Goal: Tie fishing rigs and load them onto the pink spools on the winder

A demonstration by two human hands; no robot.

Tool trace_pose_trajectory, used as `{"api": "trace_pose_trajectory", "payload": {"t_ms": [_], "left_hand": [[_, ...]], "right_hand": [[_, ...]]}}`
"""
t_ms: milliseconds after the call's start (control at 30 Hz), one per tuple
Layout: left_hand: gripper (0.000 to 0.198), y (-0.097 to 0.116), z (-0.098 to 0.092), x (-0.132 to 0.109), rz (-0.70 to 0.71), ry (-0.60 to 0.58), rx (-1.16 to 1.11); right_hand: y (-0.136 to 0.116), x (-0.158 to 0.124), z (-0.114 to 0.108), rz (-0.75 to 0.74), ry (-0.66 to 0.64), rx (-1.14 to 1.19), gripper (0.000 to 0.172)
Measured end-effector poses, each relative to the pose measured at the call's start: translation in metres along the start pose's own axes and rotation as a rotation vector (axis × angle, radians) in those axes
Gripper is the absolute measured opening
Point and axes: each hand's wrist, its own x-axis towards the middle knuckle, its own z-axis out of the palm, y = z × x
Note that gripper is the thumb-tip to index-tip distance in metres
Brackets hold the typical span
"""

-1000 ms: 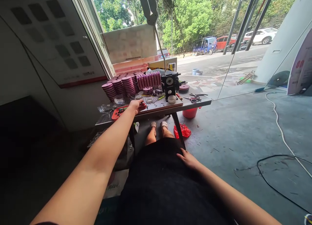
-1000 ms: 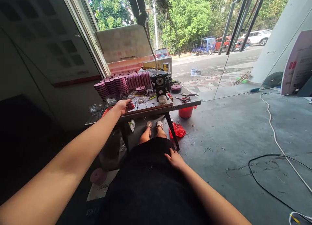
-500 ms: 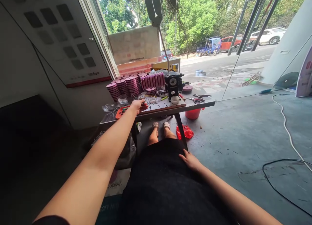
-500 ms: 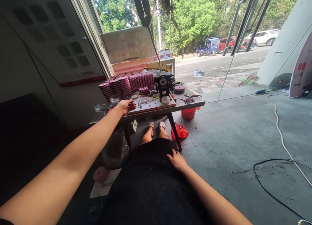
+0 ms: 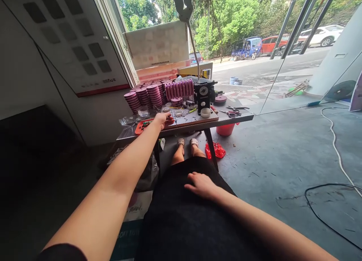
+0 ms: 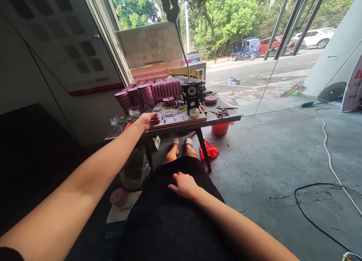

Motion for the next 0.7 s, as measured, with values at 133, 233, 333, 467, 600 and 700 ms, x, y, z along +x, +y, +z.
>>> {"api": "trace_pose_trajectory", "payload": {"t_ms": [133,233,333,467,600,700], "left_hand": [[0.03,0.002,0.001,-0.002,0.009,-0.001,0.029],[0.029,0.003,0.002,-0.002,0.019,-0.001,0.048],[0.029,0.004,0.003,-0.001,0.024,0.002,0.058],[0.029,0.004,0.003,0.002,0.027,0.004,0.069],[0.029,0.003,0.004,0.005,0.025,0.001,0.079],[0.029,0.001,0.003,0.006,0.018,-0.002,0.084]], "right_hand": [[-0.016,0.009,0.016,-0.079,-0.162,-0.072,0.035],[-0.01,0.012,0.016,-0.155,-0.279,-0.093,0.029],[-0.001,0.012,0.011,-0.172,-0.352,-0.093,0.024],[0.009,0.002,0.009,-0.128,-0.344,-0.006,0.023],[0.026,-0.014,0.013,-0.05,-0.225,0.236,0.018],[0.047,-0.023,0.013,0.048,-0.078,0.518,0.033]]}}
